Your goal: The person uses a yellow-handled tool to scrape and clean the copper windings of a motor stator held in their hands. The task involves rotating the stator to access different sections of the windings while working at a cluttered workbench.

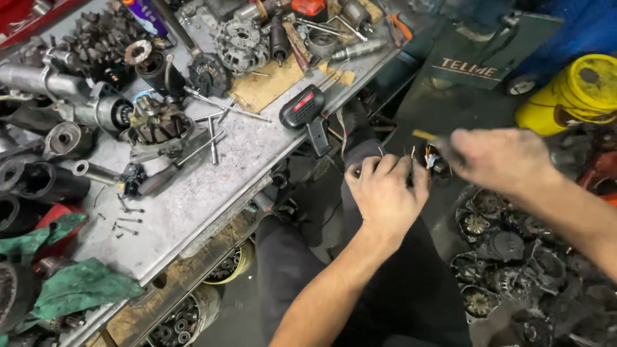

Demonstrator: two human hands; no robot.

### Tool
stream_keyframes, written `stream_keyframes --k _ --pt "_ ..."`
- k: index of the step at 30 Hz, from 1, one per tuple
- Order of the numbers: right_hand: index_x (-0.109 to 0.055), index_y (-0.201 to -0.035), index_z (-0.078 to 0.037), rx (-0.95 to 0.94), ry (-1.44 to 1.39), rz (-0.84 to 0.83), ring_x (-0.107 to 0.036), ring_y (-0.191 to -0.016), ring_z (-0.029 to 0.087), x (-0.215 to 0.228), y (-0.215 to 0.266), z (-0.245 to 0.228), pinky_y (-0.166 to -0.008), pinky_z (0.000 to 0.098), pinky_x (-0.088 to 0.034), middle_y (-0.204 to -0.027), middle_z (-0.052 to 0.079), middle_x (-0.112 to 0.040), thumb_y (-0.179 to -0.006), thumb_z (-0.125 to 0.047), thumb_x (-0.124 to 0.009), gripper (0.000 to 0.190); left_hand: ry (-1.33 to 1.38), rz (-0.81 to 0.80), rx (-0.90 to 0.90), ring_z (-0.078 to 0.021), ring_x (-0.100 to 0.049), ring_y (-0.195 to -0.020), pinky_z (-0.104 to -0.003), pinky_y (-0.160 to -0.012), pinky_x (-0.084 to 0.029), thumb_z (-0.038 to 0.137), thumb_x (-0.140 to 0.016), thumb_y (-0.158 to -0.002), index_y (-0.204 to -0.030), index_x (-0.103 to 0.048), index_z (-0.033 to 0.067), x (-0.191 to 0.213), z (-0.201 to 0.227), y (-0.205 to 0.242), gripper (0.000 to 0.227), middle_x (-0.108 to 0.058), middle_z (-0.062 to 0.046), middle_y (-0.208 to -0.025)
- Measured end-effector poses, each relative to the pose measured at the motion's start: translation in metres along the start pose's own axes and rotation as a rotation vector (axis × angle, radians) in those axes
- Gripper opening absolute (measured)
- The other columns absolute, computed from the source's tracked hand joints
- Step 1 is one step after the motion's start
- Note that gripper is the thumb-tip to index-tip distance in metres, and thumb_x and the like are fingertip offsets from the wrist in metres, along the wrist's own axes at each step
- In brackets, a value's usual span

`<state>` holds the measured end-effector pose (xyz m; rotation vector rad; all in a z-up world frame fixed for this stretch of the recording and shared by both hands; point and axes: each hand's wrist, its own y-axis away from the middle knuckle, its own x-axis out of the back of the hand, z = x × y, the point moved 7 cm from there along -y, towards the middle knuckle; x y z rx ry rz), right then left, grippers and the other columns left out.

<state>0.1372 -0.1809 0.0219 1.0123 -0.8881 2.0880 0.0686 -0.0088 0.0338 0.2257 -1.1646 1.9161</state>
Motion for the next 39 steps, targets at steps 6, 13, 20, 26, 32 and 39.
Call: stream_keyframes --k 6,13,20,26,32,39 --pt "-0.052 -0.08 -0.018 -0.035 0.03 -0.286 -0.065 -0.05 0.024 -0.02 0.011 0.011 -0.046 0.0395 -0.052 -0.067 -0.002 -0.068 -0.107 -0.061 -0.043 0.052 -0.045 -0.036 -0.05 -0.0279 -0.058 -0.086 -0.053 -0.088 -0.04 0.024 -0.07 -0.088 -0.087 -0.078 0.009 -0.011 0.016 0.005 0.017 -0.066 -0.005 -0.083" --pt "-0.052 -0.079 -0.016 0.004 -0.061 -0.221 -0.065 -0.051 0.027 -0.024 0.028 0.007 -0.047 0.0429 -0.053 -0.062 0.003 -0.065 -0.103 -0.053 -0.051 0.044 0.004 -0.037 -0.094 -0.0298 -0.059 -0.091 -0.055 -0.087 -0.04 0.023 -0.07 -0.087 -0.084 -0.076 0.0076 -0.012 0.021 0.009 0.017 -0.064 -0.006 -0.086" --pt "-0.056 -0.086 -0.02 -0.107 -0.004 -0.223 -0.067 -0.056 0.026 -0.024 0.029 0.018 -0.049 0.0398 -0.051 -0.07 -0.002 -0.068 -0.105 -0.053 -0.049 0.039 -0.019 -0.039 -0.104 -0.0321 -0.057 -0.085 -0.058 -0.087 -0.04 0.02 -0.069 -0.087 -0.082 -0.075 0.007 -0.018 0.024 0.008 0.015 -0.066 -0.008 -0.085" --pt "-0.056 -0.089 -0.02 -0.064 -0.02 -0.293 -0.064 -0.054 0.025 -0.038 0.033 0.02 -0.049 0.0387 -0.048 -0.067 0.0 -0.064 -0.101 -0.054 -0.051 0.036 -0.041 -0.042 -0.123 -0.0329 -0.057 -0.086 -0.061 -0.088 -0.04 0.021 -0.069 -0.089 -0.085 -0.074 0.0062 -0.016 0.027 0.009 0.016 -0.063 -0.01 -0.086" --pt "-0.056 -0.086 -0.022 -0.134 0.037 -0.442 -0.065 -0.055 0.019 -0.033 0.039 0.016 -0.05 0.0333 -0.051 -0.068 -0.005 -0.067 -0.107 -0.059 -0.041 0.045 -0.034 -0.016 -0.13 -0.0332 -0.056 -0.085 -0.06 -0.087 -0.041 0.02 -0.07 -0.089 -0.085 -0.075 0.0052 -0.014 0.03 0.01 0.016 -0.063 -0.01 -0.086" --pt "-0.056 -0.092 -0.022 -0.047 -0.068 -0.499 -0.069 -0.062 0.021 -0.031 0.046 0.002 -0.058 0.0368 -0.057 -0.08 -0.004 -0.068 -0.099 -0.051 -0.048 0.03 -0.018 0.006 -0.127 -0.0312 -0.054 -0.087 -0.057 -0.089 -0.04 0.019 -0.071 -0.087 -0.083 -0.074 0.006 -0.006 0.027 0.011 0.014 -0.061 -0.009 -0.087"
